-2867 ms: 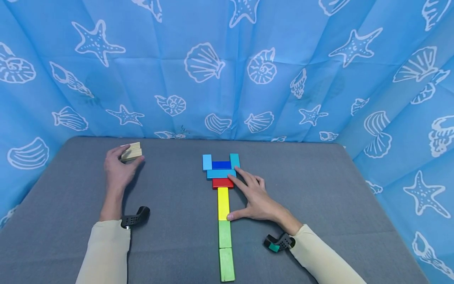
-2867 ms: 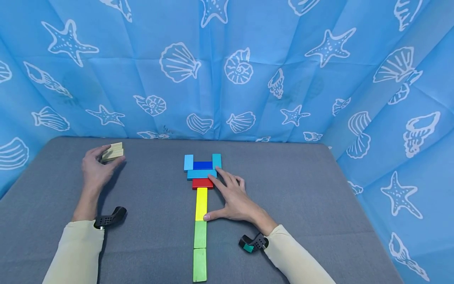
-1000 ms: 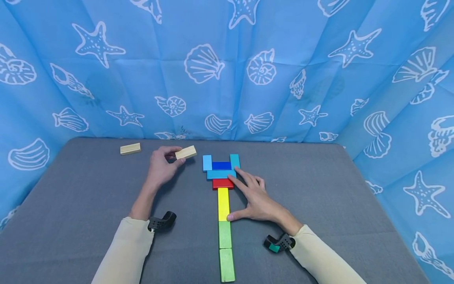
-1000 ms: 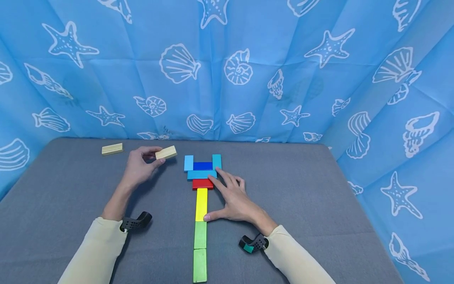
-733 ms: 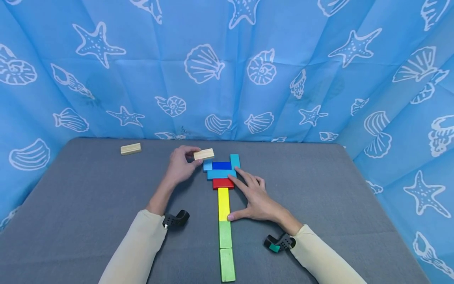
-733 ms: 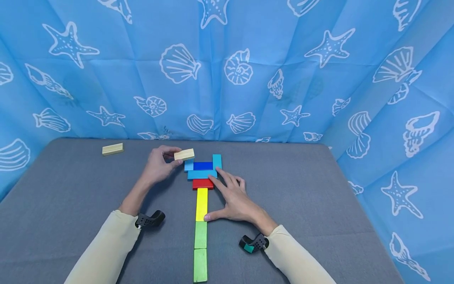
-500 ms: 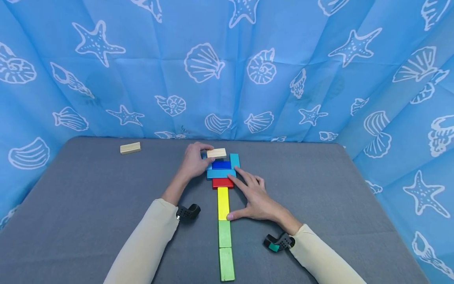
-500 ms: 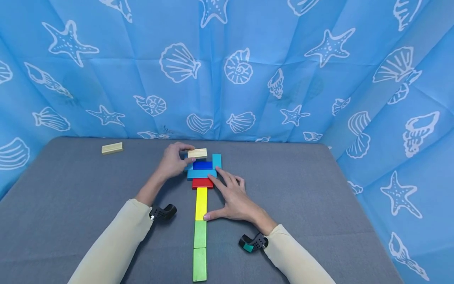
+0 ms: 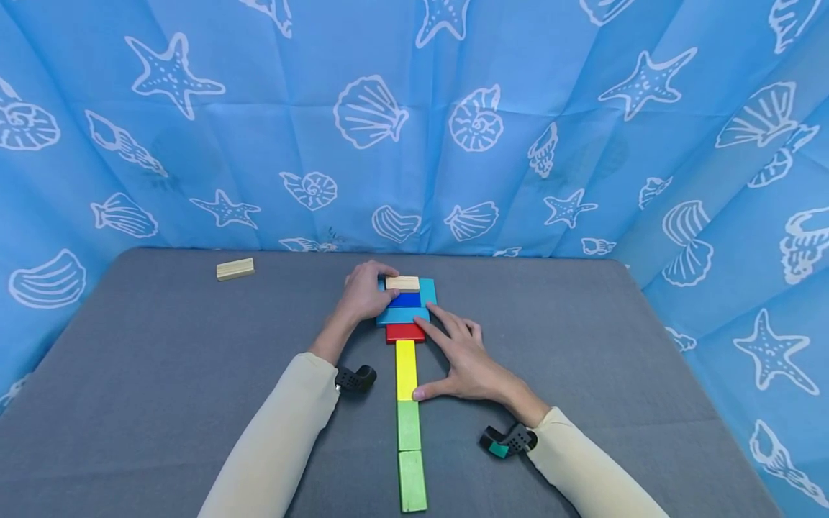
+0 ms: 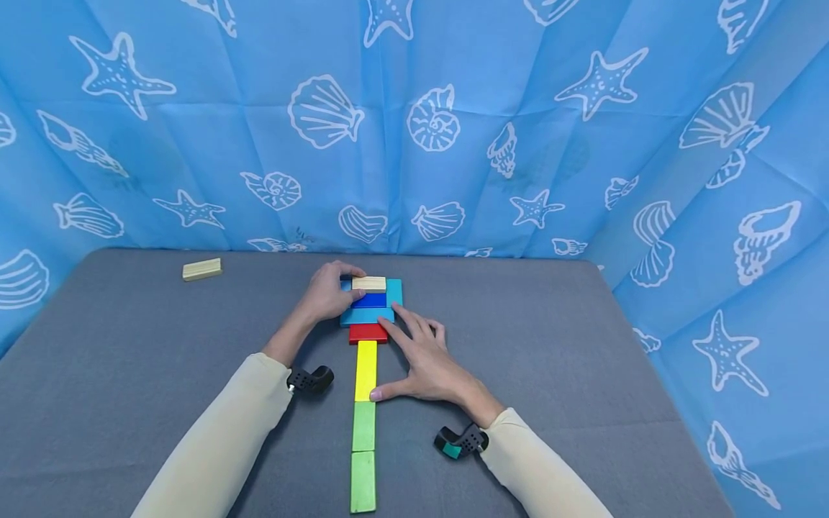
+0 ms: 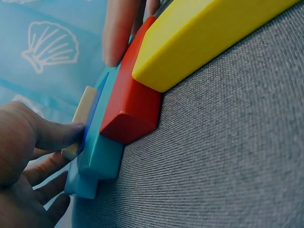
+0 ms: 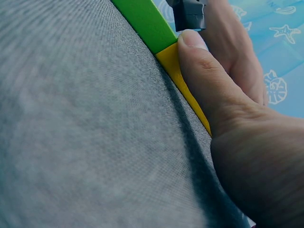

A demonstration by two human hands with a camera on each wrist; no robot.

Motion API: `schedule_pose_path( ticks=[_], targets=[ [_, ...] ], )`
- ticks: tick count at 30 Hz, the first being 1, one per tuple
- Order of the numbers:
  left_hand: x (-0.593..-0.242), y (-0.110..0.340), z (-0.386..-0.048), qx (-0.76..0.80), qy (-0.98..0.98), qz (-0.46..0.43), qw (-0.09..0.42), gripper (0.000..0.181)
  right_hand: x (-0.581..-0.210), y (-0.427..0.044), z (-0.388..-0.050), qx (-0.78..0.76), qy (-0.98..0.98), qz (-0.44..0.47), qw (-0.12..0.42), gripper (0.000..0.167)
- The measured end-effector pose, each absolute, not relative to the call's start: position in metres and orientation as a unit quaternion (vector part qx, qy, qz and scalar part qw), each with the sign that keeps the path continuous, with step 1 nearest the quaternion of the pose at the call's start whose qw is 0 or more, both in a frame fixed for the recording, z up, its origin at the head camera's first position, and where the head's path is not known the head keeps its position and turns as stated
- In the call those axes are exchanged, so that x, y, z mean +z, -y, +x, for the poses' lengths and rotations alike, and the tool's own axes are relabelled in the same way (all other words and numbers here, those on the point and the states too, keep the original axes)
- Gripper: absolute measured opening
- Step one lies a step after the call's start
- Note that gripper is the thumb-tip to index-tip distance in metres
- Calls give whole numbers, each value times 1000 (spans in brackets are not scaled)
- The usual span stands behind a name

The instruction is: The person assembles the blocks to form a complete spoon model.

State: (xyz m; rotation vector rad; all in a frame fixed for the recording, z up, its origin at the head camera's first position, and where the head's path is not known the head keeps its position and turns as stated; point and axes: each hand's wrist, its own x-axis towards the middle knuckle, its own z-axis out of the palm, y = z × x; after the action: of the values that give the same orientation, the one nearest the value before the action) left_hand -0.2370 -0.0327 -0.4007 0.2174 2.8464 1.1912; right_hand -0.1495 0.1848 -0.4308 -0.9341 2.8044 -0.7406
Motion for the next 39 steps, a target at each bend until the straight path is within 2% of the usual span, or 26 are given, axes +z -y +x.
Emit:
schedule_pose_path(
  ticks=[9,16,24,31,39],
  targets=[
    [-400,34,-240,386,-918,70,62,31,-430,-184,-150,-241,-921,-304,50,115],
    [-405,39,-239,403,-910,80,56,33,-430,-184,-149,-237,-922,-300,54,116],
    [-410,68,-234,457,-886,78,-8,41,-429,-184,-149,-236,-923,-298,52,116],
    [-408,124,-228,510,-856,67,-50,46,-430,-184,-149,-240,-923,-296,54,117],
    [-407,187,-224,501,-854,1,-139,51,-429,-185,-149,-244,-921,-299,49,117]
  ],
)
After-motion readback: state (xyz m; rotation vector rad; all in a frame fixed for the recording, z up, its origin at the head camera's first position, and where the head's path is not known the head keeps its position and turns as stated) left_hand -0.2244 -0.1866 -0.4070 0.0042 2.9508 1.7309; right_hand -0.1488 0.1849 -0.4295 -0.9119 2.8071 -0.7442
